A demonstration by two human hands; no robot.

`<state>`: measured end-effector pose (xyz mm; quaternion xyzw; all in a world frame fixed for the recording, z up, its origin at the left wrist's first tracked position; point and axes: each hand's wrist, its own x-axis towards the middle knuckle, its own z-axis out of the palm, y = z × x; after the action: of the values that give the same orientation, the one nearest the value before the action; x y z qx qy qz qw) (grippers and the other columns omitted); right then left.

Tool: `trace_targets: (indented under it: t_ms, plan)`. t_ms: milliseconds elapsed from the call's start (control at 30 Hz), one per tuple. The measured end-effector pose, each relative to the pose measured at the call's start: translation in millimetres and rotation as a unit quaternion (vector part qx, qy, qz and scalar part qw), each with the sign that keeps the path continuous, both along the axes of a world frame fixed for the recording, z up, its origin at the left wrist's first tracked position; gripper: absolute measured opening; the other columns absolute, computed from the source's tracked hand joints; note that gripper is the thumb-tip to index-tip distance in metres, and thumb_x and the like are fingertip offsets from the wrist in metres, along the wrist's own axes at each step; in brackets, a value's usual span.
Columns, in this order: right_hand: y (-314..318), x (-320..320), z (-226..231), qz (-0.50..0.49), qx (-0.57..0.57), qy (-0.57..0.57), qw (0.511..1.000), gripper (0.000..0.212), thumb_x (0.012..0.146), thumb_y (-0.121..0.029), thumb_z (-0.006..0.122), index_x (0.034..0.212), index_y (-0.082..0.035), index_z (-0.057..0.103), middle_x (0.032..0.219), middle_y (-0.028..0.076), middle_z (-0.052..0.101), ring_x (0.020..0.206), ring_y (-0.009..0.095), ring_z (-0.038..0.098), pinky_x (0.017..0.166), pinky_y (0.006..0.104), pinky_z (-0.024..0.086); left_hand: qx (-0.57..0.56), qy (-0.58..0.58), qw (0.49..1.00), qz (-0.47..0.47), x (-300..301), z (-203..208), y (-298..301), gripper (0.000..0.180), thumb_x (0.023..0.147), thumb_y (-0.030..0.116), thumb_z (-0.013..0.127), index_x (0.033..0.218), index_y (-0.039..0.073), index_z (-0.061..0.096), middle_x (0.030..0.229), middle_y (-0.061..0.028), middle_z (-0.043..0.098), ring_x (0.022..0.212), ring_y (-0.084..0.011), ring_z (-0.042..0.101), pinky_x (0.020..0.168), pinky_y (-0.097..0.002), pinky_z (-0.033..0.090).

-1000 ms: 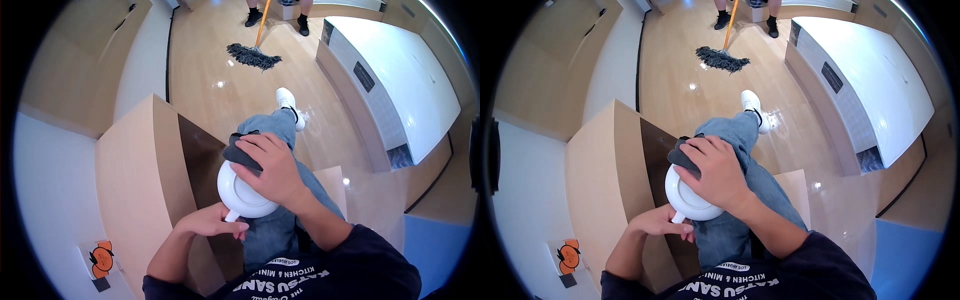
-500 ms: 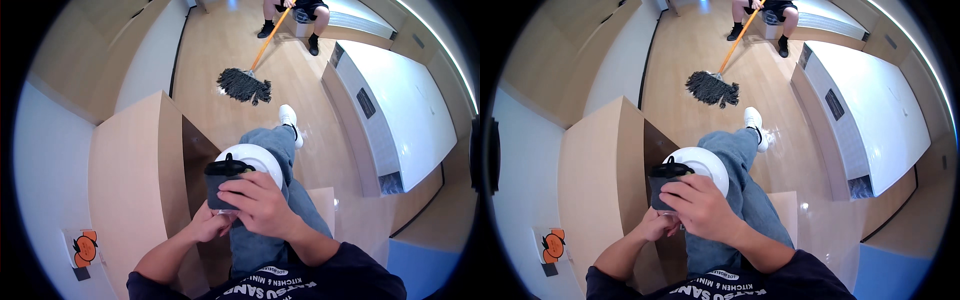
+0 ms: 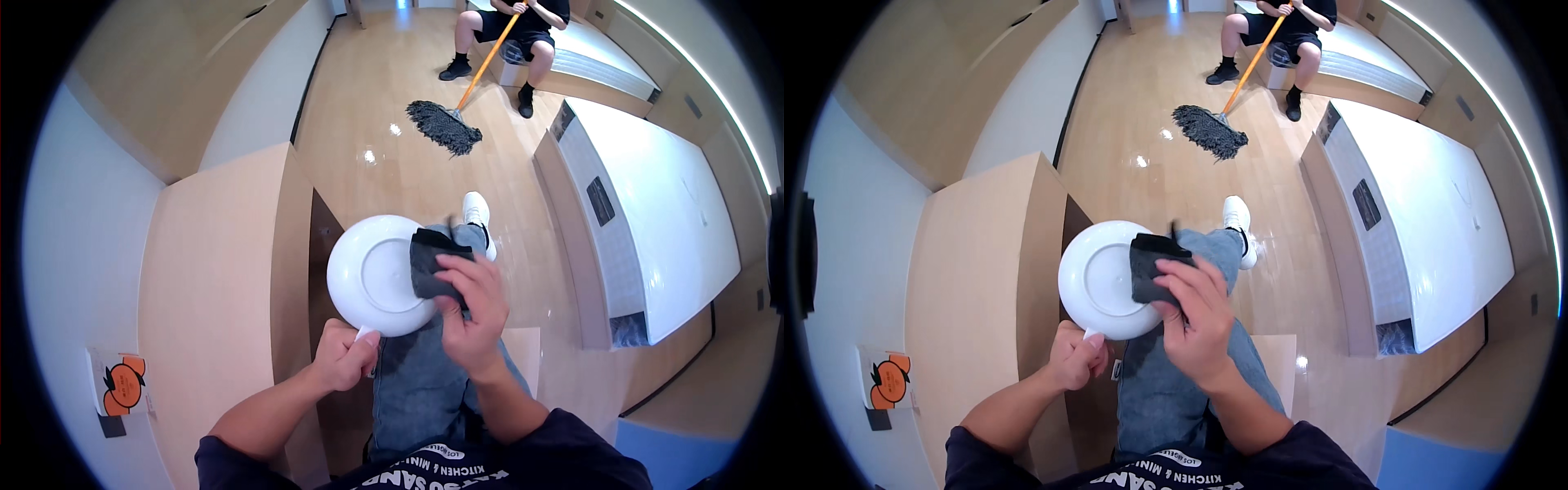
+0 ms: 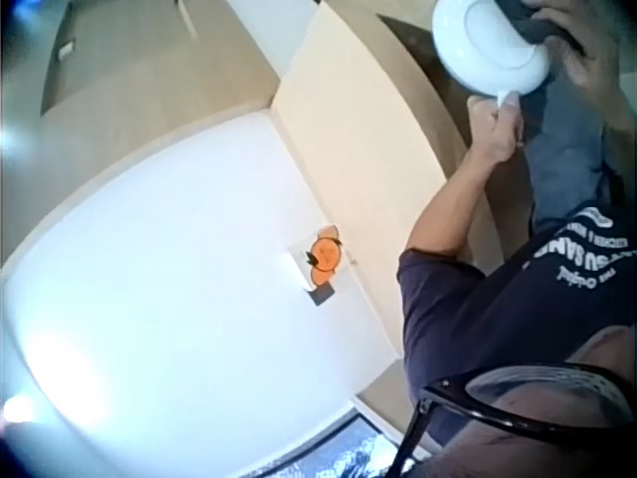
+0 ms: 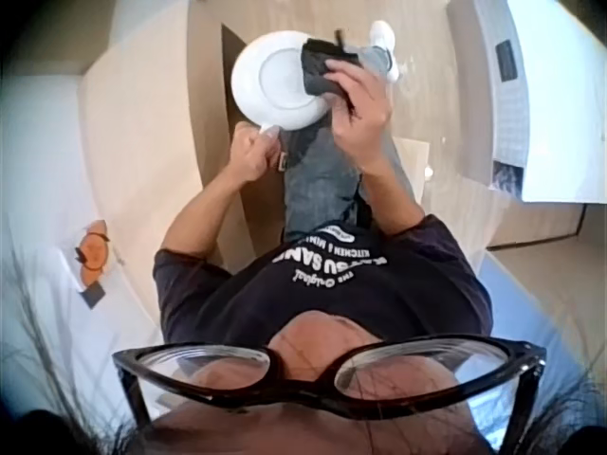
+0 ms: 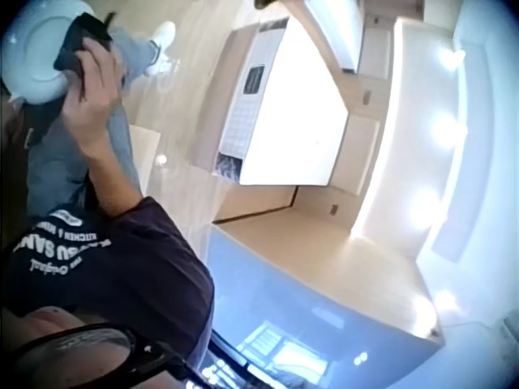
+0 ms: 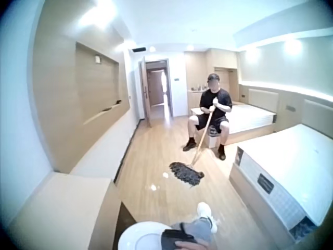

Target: The person wipes the inside and outside of a metal pot using a cloth.

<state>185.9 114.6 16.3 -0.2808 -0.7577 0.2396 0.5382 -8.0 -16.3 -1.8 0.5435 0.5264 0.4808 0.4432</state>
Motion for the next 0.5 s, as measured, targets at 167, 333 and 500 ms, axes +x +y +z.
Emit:
trace_targets:
  t_ms: [167, 333, 500]
  plan:
    - [-42.5, -12.8, 9.0, 0.091, 0.049, -0.024, 0.994, 0.03, 0.072, -0.007, 0.08, 0.102, -0.007, 0.075, 0.115, 0.004, 0.075, 0.109, 0.03, 0.062, 0.097, 0.0452, 0.046, -0.006, 0.036, 0.999, -0.01, 0.5, 3.5, 1.3, 0.046, 0.101, 0.014, 0.054, 0.056, 0.004, 0.056, 0.051, -0.0045, 0.058, 0.048, -0.0156, 0.06, 0.051, -0.0314, 0.048]
    - [-41.4, -18.4, 14.5, 0.086, 0.042, -0.042, 0.995, 0.034, 0.072, -0.008, 0.081, 0.106, -0.006, 0.075, 0.118, 0.005, 0.074, 0.109, 0.032, 0.062, 0.101, 0.0436, 0.046, 0.133, 0.132, 0.982, -0.019, 6.5, -0.7, 3.8, 0.03, 0.094, 0.014, 0.062, 0.066, 0.004, 0.061, 0.063, -0.013, 0.063, 0.054, -0.033, 0.063, 0.053, -0.0398, 0.049]
    - [-7.8, -2.5, 17.9, 0.007, -0.014, -0.001, 1.0, 0.026, 0.077, -0.006, 0.082, 0.102, -0.003, 0.074, 0.111, 0.009, 0.075, 0.103, 0.036, 0.065, 0.094, 0.0438, 0.052, 0.098, 0.172, 0.979, -0.053, 5.5, 11.5, 7.0, 0.038, 0.095, 0.017, 0.063, 0.06, 0.003, 0.058, 0.055, -0.0146, 0.056, 0.05, -0.0364, 0.059, 0.052, -0.0421, 0.047]
